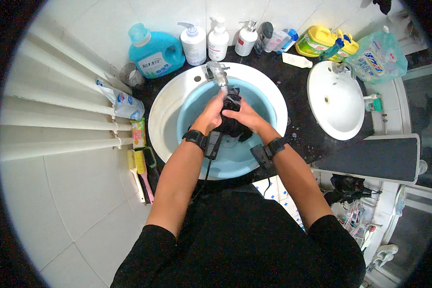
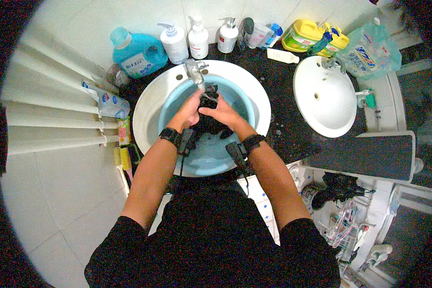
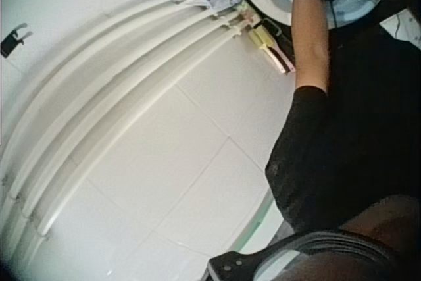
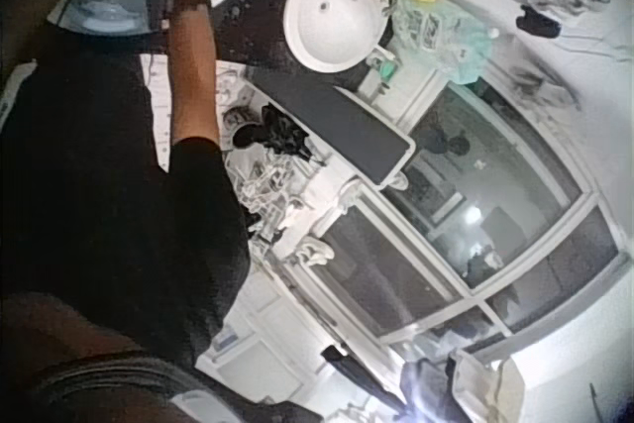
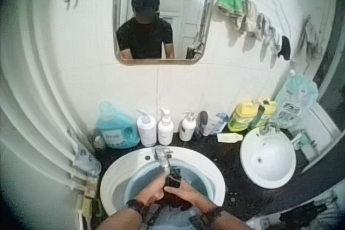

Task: The person washes a black garment by hand in a blue basin, rubbing the fabric in soapy water, rinsing it under a running faucet, and wringing it out.

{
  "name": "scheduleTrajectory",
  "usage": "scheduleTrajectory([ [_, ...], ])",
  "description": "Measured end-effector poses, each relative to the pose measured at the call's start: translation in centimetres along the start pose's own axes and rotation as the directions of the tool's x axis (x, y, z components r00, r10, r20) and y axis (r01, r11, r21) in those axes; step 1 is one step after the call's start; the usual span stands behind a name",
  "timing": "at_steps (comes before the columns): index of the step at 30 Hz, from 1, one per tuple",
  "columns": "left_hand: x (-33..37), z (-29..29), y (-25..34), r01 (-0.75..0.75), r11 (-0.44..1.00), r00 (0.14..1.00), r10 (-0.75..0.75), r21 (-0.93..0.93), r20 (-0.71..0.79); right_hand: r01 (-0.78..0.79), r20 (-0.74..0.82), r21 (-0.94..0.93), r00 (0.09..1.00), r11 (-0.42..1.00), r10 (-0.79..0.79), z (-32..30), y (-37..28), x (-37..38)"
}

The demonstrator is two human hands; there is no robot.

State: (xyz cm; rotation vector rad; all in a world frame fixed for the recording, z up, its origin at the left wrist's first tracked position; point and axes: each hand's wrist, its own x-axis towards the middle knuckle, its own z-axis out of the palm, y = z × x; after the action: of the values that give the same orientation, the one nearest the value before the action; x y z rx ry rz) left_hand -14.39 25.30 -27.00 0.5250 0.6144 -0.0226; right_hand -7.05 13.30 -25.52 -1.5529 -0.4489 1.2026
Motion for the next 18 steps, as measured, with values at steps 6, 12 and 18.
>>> scheduleTrajectory([
  [6, 1.0, -0.7, 0.7, 0.022, 0.999, 0.999, -0.021, 0.041, -0.039, -0.127, 0.149, -0.394, 0.969, 0.91, 0.2, -0.8, -0.9, -0.6],
  [12, 0.7, 0.9, 0.9, -0.198, 0.863, 0.976, 0.131, -0.466, -0.173, -0.087, 0.108, -0.084, 0.99, 0.993, 0.096, 0.9, 0.9, -0.8],
  [18, 0.8, -1.7, 1.3, -0.172, 0.976, 0.981, 0.182, 0.132, -0.063, -0.03, -0.131, -0.063, 0.991, 0.998, 0.022, 0.4, -0.1, -0.6],
])
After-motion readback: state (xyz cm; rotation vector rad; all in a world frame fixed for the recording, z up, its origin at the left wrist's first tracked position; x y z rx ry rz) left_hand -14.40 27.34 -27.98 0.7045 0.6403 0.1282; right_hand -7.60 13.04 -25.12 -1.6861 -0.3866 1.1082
